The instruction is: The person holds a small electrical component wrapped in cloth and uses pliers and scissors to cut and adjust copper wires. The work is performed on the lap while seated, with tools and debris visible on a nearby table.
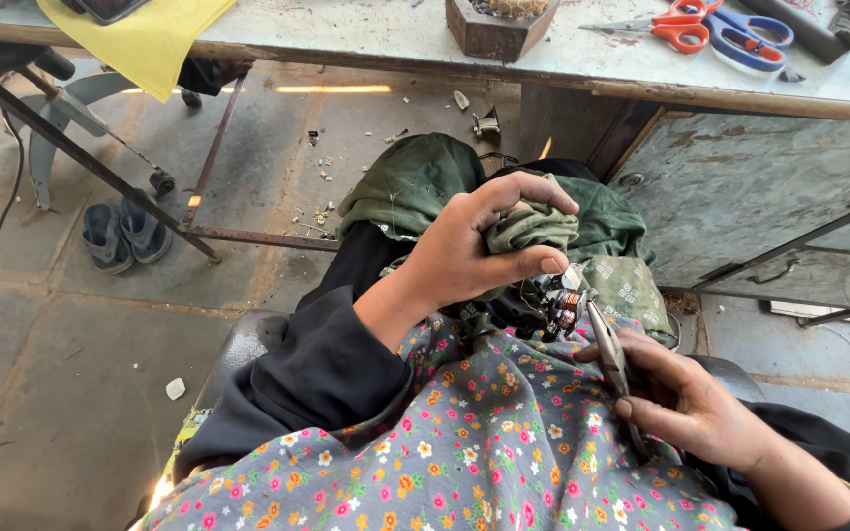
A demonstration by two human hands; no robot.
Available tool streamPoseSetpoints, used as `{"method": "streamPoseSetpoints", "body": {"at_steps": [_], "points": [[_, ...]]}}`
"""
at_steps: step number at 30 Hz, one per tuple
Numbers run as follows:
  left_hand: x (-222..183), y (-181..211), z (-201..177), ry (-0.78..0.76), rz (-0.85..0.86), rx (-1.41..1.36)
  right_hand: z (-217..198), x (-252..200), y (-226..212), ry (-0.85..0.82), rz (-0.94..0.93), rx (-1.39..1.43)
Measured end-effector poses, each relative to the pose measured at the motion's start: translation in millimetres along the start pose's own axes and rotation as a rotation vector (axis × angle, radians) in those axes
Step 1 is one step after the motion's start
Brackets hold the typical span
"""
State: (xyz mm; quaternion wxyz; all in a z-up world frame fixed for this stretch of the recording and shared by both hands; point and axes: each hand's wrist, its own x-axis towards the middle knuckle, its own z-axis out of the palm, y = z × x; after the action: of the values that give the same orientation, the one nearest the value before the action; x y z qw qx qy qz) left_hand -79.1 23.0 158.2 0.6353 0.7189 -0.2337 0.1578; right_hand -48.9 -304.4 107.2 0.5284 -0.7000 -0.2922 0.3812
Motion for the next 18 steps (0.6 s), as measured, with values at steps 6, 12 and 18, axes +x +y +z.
{"method": "streamPoseSetpoints", "body": {"at_steps": [6,12,18], "points": [[1.2,-1.5,-1.1,-0.045,0.073,-0.007,3.8,2.1,-13.4,-0.076,0.061,-0.156],[1.6,1.1,-4.1,-0.101,0.068,0.021,-3.2,-2.4,-9.9,-0.154,0.023,-0.163],[0.6,12.2,-6.6,-0.192,0.081,0.133,-12.9,-6.7,18.9,-0.045,0.169,-0.520]]}}
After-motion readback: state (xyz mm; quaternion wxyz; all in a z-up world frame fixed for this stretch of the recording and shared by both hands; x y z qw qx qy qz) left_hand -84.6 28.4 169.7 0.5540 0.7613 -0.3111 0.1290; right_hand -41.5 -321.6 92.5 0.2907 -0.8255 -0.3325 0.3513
